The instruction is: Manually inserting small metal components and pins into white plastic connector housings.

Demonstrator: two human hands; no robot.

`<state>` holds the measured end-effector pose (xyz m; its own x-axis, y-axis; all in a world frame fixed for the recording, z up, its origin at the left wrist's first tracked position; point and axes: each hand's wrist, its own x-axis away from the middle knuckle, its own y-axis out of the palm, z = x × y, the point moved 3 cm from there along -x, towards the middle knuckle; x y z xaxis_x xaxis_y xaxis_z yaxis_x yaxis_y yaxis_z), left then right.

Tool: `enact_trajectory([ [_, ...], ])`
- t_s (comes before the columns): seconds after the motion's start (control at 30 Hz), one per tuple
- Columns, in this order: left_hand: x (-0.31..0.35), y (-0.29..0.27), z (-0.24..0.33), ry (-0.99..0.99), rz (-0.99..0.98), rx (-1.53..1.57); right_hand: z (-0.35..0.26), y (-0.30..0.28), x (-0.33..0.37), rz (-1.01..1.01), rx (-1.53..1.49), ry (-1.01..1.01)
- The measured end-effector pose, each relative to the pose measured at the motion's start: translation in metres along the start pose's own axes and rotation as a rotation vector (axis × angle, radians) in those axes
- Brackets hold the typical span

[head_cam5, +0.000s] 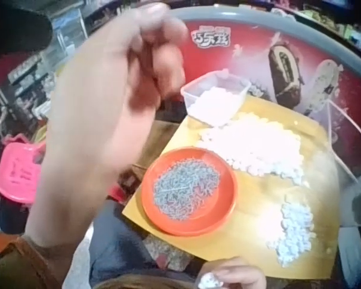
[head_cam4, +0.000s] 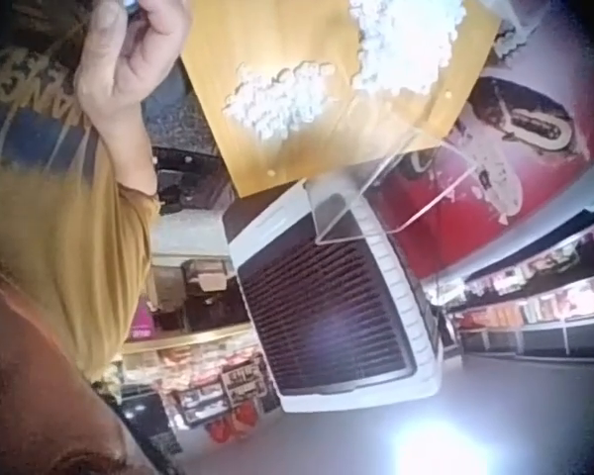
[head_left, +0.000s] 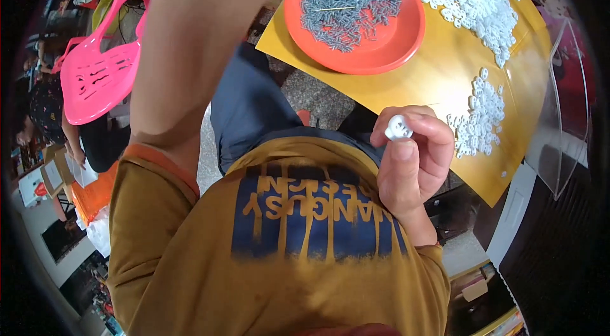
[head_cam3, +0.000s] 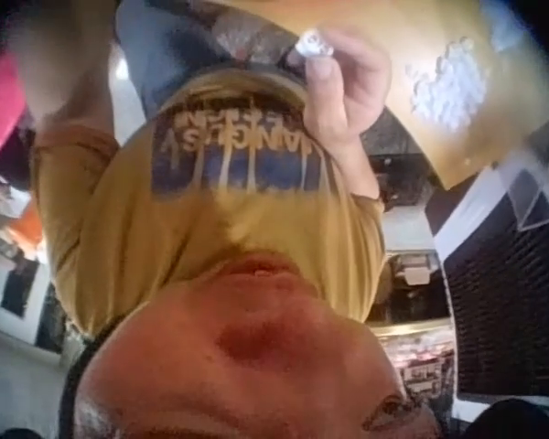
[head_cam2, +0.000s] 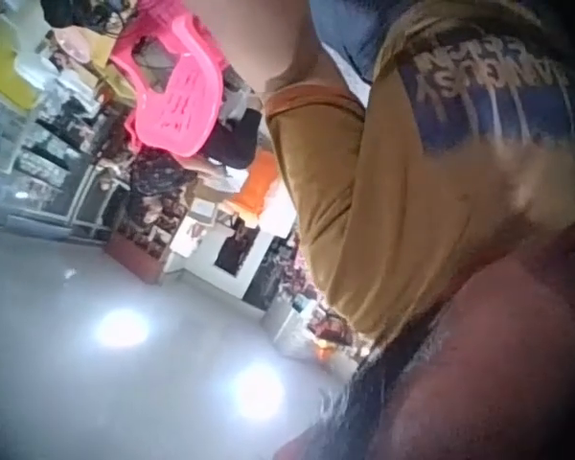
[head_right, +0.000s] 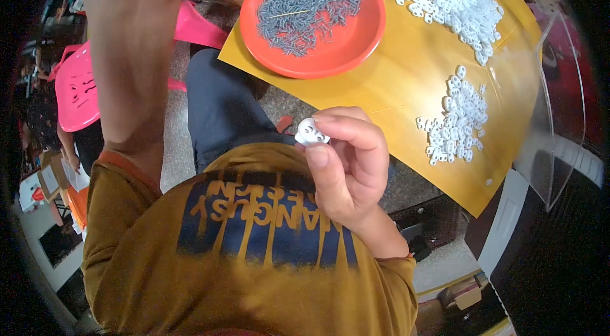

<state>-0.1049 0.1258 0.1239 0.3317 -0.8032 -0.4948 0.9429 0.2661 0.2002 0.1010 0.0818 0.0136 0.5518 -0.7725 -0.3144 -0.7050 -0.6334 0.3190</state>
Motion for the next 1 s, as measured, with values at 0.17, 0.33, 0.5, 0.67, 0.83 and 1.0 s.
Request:
enact_trajectory([
  [0.17,0.098,0.025,-0.017,-0.35,-0.029,-0.185,-0.001,-0.008,0.001,0.008,0.028,-0.015],
  [0.33,0.158,0.029,-0.025,-0.629,0.008,-0.024,0.003,-0.011,0.001,-0.002,0.04,0.007],
  [0.5,0.162,0.033,-0.026,-0.577,-0.119,0.065,0.007,-0.013,-0.002,-0.074,-0.006,0.032],
  [0.67,0.164,0.033,-0.03,-0.619,-0.157,0.011,0.006,-0.011,-0.002,-0.106,-0.021,0.052],
  [0.83,0.17,0.033,-0.042,-0.816,0.041,0.081,0.017,-0.014,-0.005,-0.164,0.162,0.094],
  [1.0,0.168,0.032,-0.048,-0.694,0.055,-0.027,0.019,-0.018,-0.009,-0.181,0.258,0.022],
])
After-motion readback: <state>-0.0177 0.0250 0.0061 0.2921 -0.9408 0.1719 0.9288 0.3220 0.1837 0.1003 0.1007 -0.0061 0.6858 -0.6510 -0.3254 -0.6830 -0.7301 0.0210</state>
